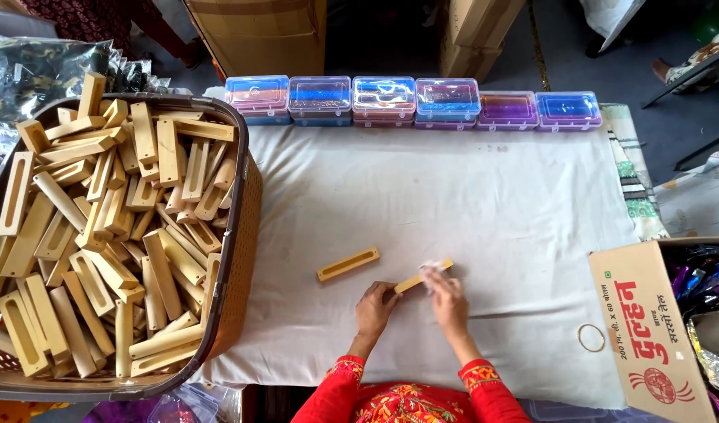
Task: The recorder is wiping wooden blocks and placing them into individual plastic cases and then into larger boxes.
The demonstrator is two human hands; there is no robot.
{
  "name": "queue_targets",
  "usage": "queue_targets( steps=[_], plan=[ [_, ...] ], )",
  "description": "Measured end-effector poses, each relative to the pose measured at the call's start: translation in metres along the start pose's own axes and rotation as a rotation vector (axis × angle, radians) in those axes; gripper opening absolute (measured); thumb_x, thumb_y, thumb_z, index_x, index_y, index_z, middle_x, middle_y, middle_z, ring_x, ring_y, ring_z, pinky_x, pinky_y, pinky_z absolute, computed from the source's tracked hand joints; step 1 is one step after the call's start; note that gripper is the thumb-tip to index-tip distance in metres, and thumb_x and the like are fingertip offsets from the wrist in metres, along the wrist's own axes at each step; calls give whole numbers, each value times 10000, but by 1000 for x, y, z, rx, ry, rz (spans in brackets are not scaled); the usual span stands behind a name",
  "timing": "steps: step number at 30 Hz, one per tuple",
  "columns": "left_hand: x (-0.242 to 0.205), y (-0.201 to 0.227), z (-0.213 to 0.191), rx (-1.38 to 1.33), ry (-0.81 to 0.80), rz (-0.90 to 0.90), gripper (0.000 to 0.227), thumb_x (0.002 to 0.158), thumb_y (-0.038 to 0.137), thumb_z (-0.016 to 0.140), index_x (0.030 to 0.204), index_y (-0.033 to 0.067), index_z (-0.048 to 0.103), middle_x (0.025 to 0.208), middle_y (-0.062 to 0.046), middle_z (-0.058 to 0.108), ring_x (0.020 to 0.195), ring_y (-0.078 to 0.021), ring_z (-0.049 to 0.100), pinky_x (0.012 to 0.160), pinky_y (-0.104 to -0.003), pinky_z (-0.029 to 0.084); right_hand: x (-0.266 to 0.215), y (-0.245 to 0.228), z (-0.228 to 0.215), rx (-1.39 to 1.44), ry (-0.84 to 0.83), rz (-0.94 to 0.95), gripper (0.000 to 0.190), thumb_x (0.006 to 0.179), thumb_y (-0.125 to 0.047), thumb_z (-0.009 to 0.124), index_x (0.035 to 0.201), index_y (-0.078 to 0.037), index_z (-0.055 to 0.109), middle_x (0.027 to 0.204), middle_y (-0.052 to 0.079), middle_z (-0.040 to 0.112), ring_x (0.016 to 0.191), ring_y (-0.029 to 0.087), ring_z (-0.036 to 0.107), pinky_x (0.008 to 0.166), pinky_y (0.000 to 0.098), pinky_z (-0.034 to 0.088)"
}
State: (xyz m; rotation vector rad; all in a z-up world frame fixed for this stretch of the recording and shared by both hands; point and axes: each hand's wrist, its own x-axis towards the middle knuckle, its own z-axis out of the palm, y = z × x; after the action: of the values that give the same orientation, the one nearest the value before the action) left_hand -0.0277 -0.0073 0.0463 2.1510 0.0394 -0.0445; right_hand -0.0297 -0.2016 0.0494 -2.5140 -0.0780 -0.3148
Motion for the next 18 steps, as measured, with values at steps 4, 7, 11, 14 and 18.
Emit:
queue_targets(
  steps=[4, 7, 11, 14, 18],
  plan=[
    [1, 12, -3, -6, -65, -102, 247, 844, 268, 810, 1047, 158, 724, 1061, 42, 712, 909, -159, 749, 766, -328, 584, 21, 32, -11, -44, 130, 37, 538, 799, 84, 638, 1266, -170, 726, 1368, -44, 672, 996, 265, 645, 901, 360, 562],
    [3, 18, -4, -64, 26, 5, 247, 806, 174, 840, 1027, 130, 737, 1166, 31, 696, 1001, -210, 679, 771, -353, 584, 27, 28, -16, -132, 156, 93, 477, 834, 63, 660, 1252, -157, 726, 1346, -39, 688, 999, 266, 652, 904, 364, 564],
    [10, 5, 7, -61, 56, 141, 403, 721, 38, 829, 1100, 124, 720, 1200, -23, 675, 1067, -247, 649, 860, -387, 556, -2, -6, 13, -84, 106, -53, 478, 865, 43, 652, 1311, -125, 685, 1338, 18, 686, 1064, 292, 658, 916, 388, 566],
    [8, 0, 11, -112, -1, 59, 555, 749, 46, 821, 1271, 140, 658, 1091, -5, 702, 1015, -228, 664, 883, -380, 546, -17, -14, 20, -29, 19, -166, 507, 850, 53, 639, 1313, -145, 692, 1350, 13, 683, 1109, 297, 660, 921, 383, 576],
    [7, -25, 9, -124, -77, -28, 473, 835, 90, 785, 1290, 171, 685, 999, -6, 688, 915, -190, 707, 825, -352, 564, -5, 26, 8, -35, 12, -109, 428, 844, 35, 668, 1208, -180, 738, 1291, -22, 709, 1059, 251, 682, 922, 384, 575]
  ],
)
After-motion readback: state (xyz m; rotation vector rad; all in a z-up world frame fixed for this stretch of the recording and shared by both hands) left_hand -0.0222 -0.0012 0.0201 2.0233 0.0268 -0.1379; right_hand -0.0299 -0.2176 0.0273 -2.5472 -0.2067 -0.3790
